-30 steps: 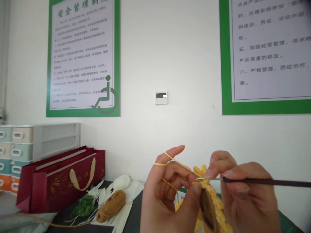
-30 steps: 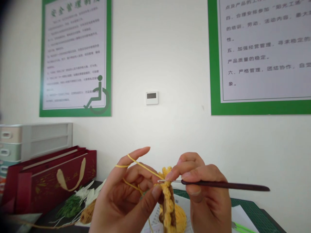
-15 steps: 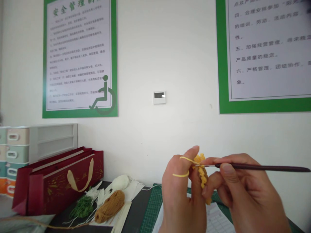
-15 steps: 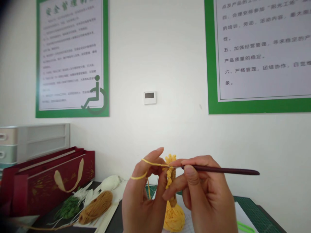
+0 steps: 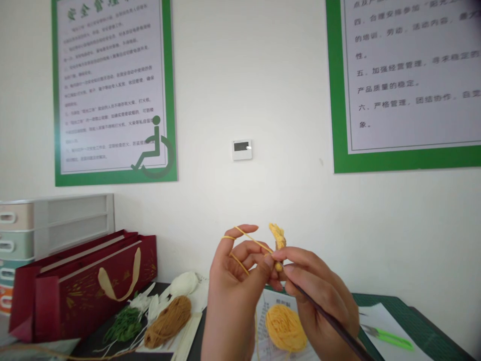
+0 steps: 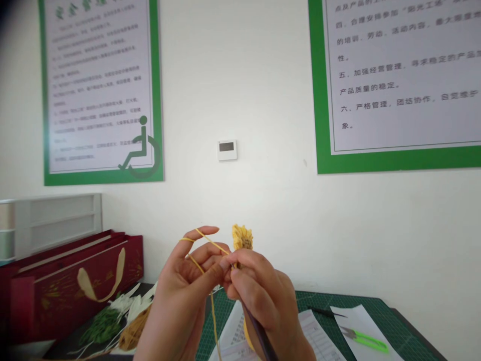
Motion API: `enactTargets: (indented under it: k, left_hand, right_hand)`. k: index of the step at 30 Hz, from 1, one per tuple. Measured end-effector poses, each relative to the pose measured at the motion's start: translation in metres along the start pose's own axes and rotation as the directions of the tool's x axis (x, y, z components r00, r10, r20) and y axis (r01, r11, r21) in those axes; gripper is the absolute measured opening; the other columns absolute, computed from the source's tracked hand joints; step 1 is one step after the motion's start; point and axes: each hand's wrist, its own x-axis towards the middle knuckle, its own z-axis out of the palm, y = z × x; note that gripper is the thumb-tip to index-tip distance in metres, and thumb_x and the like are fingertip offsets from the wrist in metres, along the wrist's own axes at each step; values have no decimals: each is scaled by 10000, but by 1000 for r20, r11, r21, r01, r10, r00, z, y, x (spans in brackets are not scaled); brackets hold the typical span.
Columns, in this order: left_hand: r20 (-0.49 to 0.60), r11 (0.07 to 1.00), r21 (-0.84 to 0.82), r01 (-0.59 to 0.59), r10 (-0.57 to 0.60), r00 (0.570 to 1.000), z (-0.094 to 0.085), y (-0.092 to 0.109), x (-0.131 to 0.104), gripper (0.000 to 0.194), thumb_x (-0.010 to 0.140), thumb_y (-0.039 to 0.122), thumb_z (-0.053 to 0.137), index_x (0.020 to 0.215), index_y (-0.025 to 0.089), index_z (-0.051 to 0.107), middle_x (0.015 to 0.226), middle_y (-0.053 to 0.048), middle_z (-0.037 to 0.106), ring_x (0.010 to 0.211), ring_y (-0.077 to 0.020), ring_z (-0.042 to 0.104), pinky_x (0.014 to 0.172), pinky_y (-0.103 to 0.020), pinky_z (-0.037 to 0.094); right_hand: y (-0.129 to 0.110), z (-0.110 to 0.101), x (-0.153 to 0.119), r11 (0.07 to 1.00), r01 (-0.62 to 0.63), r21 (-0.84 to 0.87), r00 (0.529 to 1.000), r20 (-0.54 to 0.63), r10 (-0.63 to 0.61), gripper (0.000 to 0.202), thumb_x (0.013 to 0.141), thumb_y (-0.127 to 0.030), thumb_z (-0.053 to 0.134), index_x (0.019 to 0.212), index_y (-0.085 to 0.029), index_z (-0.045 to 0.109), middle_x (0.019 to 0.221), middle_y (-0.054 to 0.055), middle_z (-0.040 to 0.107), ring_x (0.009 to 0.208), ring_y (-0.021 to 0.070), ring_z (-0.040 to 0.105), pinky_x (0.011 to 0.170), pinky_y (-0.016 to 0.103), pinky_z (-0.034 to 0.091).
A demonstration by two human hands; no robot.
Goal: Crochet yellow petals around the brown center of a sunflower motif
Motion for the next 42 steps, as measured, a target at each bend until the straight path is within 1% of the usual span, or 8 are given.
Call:
enactTargets:
  k: [4, 6, 10, 16, 22, 27, 32, 42]
  left_hand:
    - [-19, 1000, -17, -16, 15, 1000, 1, -3, -2, 389, 790, 97, 781, 1087, 214, 559, 775, 31, 665, 675, -113, 644, 614, -216, 568]
    - [-32, 998, 14, -56, 57, 998, 2, -4, -4, 370, 802, 88, 762, 1075, 226, 554, 758, 42, 658, 700, -112, 647, 632, -207, 572]
    - [-47, 994, 81, -75, 79, 996, 3, -6, -4, 398, 784, 81, 790, 1044, 239, 533, 725, 61, 686, 700, -99, 682, 701, -195, 576]
    - [-19, 995, 85, -48, 50, 999, 1, -5, -4, 449, 782, 117, 792, 1093, 230, 489, 716, 50, 702, 680, -154, 716, 739, -338, 649]
    - [18, 1000, 12, 9, -9, 1000, 0, 0, -6, 448, 755, 89, 821, 1063, 233, 528, 689, 62, 698, 651, -142, 707, 716, -322, 659]
    - [38, 999, -23, 26, -25, 999, -2, 2, -5, 437, 740, 68, 835, 1048, 221, 564, 686, 57, 704, 636, -145, 720, 708, -303, 649]
    - [52, 999, -4, 41, -40, 998, -4, 4, -5, 430, 743, 62, 831, 1061, 215, 585, 692, 42, 713, 638, -157, 725, 723, -325, 649]
    - [76, 999, 1, 34, -34, 997, -4, 7, -8, 415, 740, 82, 848, 1046, 221, 605, 698, 47, 700, 641, -156, 732, 700, -292, 628]
  right_hand:
    - [3, 0, -5, 998, -32, 62, 999, 3, 32, 405, 915, -60, 597, 1243, -296, 635, 1125, 94, 775, 983, 234, 788, 709, 338, 679]
    - [3, -1, -7, 983, -114, 142, 993, 1, 115, 366, 932, -71, 586, 1211, -301, 642, 1143, 76, 766, 804, 185, 783, 657, 321, 667]
    - [1, -2, -8, 925, -263, 274, 956, -54, 288, 272, 979, -94, 541, 1131, -285, 661, 1115, 56, 757, 479, 75, 602, 458, 244, 553]
    - [-7, 3, -1, 839, -335, 429, 900, -117, 419, 154, 1026, -168, 505, 1088, -251, 620, 1025, 34, 728, 431, 55, 595, 398, 204, 465]
    - [-13, 2, 5, 682, -466, 564, 788, -85, 609, 68, 1054, -268, 491, 1029, -253, 552, 963, 12, 742, 379, 44, 566, 342, 158, 337]
    - [-11, -2, 8, 591, -525, 613, 733, -28, 680, 104, 1049, -332, 511, 989, -251, 537, 914, 1, 752, 342, 32, 510, 324, 151, 310]
    - [-11, -5, 10, 578, -528, 623, 733, -10, 680, 100, 1042, -324, 536, 977, -250, 551, 911, 1, 752, 350, 12, 476, 346, 137, 307]
    - [-12, -13, 8, 645, -493, 583, 805, 25, 593, 83, 1049, -274, 514, 1007, -250, 582, 935, 12, 739, 390, 28, 485, 370, 179, 281]
